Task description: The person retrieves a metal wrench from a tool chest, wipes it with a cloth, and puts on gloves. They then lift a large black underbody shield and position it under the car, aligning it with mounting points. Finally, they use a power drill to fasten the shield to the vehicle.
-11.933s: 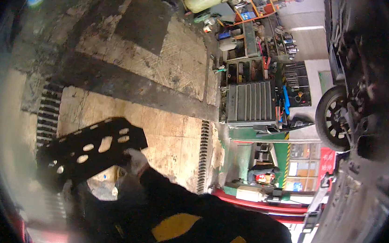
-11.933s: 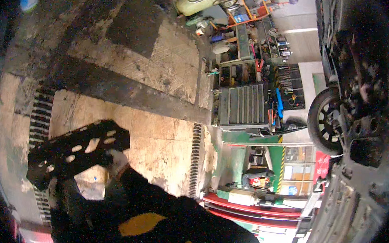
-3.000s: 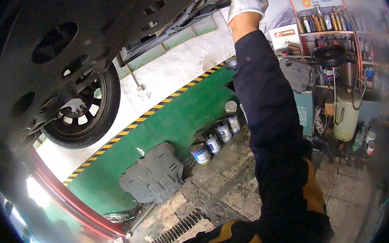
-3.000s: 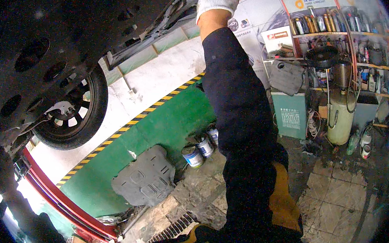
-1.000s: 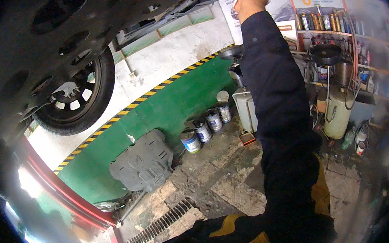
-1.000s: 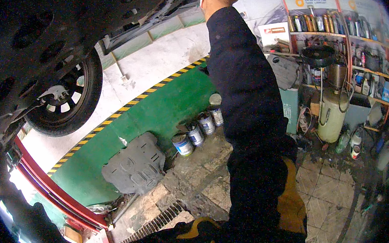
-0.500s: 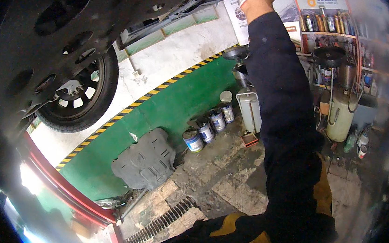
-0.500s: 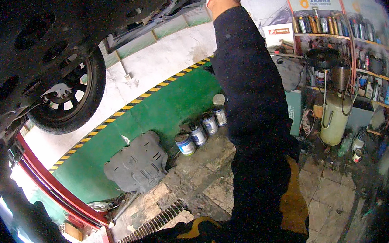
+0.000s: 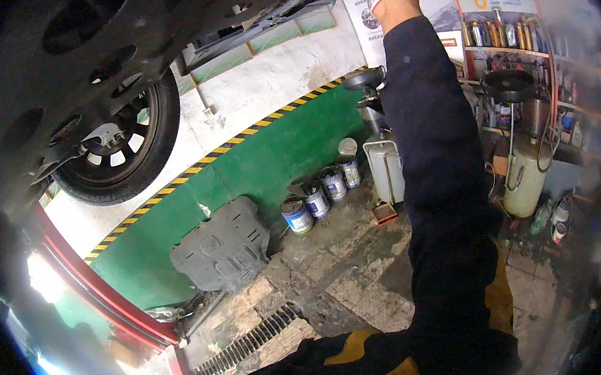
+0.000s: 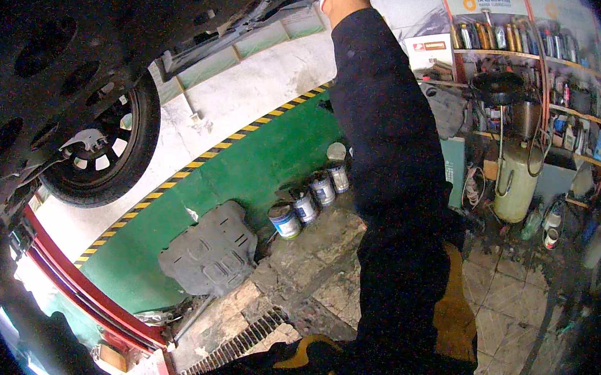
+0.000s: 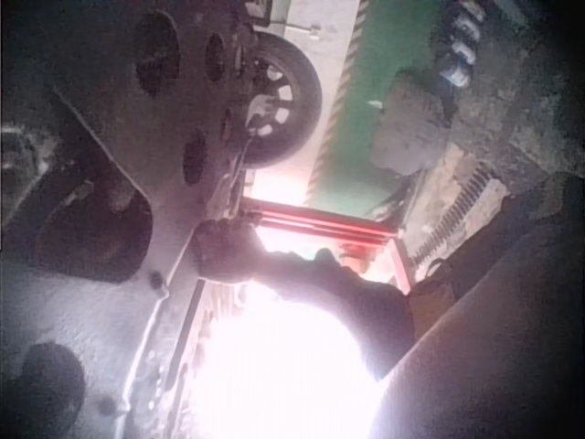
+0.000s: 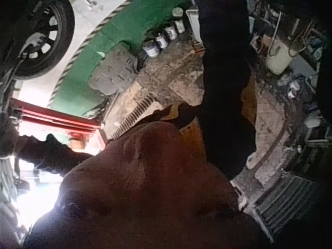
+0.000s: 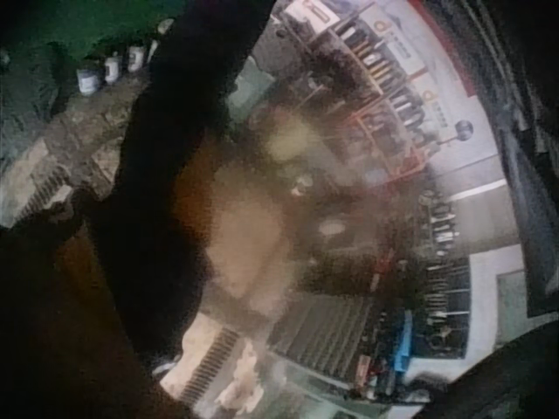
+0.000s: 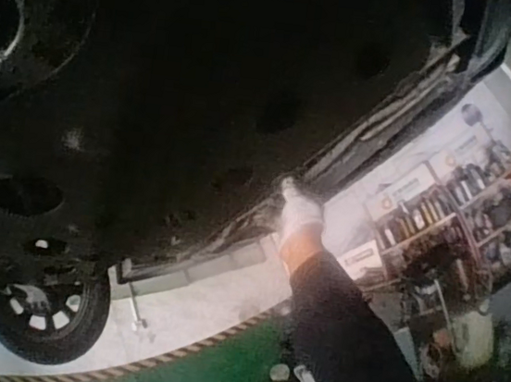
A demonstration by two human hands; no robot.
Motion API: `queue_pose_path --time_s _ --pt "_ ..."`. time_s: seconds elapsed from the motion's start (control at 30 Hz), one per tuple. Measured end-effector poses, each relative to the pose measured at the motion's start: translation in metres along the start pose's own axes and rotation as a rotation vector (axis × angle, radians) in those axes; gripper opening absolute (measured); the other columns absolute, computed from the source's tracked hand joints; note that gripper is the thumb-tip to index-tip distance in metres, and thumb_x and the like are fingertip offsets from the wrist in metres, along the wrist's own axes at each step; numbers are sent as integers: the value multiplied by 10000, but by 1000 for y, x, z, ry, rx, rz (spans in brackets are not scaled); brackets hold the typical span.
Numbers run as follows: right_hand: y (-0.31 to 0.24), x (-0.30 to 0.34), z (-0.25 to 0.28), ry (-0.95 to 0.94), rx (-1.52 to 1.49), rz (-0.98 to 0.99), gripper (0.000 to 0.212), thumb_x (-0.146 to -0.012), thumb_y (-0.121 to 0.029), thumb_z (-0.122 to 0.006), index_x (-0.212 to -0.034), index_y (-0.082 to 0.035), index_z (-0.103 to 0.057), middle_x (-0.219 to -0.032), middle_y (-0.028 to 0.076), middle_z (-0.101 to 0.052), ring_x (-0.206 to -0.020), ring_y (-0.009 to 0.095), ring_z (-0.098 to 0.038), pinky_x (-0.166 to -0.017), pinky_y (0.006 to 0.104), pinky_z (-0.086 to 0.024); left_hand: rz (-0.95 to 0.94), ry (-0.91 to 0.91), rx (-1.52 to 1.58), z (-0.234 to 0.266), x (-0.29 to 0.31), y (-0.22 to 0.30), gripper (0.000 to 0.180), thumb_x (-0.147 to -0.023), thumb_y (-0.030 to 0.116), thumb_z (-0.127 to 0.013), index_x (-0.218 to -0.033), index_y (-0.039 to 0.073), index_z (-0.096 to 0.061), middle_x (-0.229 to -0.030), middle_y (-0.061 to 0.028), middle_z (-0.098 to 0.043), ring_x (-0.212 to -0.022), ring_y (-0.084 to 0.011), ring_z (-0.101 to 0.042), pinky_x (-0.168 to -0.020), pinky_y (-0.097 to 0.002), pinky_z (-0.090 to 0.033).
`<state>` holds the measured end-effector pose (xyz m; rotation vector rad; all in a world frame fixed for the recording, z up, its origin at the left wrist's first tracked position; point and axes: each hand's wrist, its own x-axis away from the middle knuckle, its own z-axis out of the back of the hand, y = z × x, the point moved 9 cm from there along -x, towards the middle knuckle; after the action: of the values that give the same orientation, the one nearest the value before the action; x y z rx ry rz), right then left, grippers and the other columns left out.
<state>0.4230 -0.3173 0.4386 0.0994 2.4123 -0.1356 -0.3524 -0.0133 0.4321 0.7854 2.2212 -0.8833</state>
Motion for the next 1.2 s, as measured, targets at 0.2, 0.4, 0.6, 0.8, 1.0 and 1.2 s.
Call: queue_pose_path --time_s 0.2,0.4,0.6,0.8,1.0,1.2 --pt "-22 1 -6 15 139 309 217 -1029 -338 -632 -1067 -126 -602 -841 106 -620 -669 306 -627 -569 509 -583 -15 -125 5 -40 31 -2 431 -1085 218 -432 -1476 69 -535 -1514 -102 -549 -1387 -254 -532 -1190 -389 -401" --pt "-3 -4 -1 25 52 -22 250 -1014 -321 -672 -1073 -91 -595 -825 115 -623 -637 297 -618 -555 474 -573 -27 -187 26 -59 44 -5 447 -1089 239 -428 -1496 77 -517 -1547 -87 -517 -1408 -242 -509 -1189 -386 -394" --pt "17 -4 -15 -128 -139 -191 248 -1003 -323 -694 -1057 -91 -625 -849 85 -630 -675 274 -628 -534 437 -543 -45 -240 41 -74 54 -5 463 -1093 260 -424 -1515 84 -500 -1580 -72 -485 -1429 -230 -485 -1188 -383 -387" --pt "-6 -11 -4 -8 159 130 273 -1026 -405 -634 -994 -135 -621 -773 59 -601 -615 253 -582 -517 435 -530 -52 -291 49 -90 66 -11 480 -1098 281 -421 -1534 92 -482 -1613 -57 -453 -1450 -218 -461 -1187 -379 -381" --pt "-5 -9 -2 29 59 125 255 -1016 -384 -661 -1070 -145 -588 -770 64 -591 -624 270 -600 -501 465 -540 -68 -266 73 -98 66 -16 505 -1093 308 -426 -1542 78 -466 -1626 -76 -430 -1454 -232 -456 -1192 -403 -378" --pt "20 -37 19 115 15 -52 286 -1011 -375 -673 -1132 -122 -613 -851 80 -625 -682 275 -626 -567 486 -563 -69 -257 57 -94 64 -16 523 -1090 331 -424 -1540 67 -462 -1614 -90 -441 -1440 -239 -469 -1185 -397 -387"
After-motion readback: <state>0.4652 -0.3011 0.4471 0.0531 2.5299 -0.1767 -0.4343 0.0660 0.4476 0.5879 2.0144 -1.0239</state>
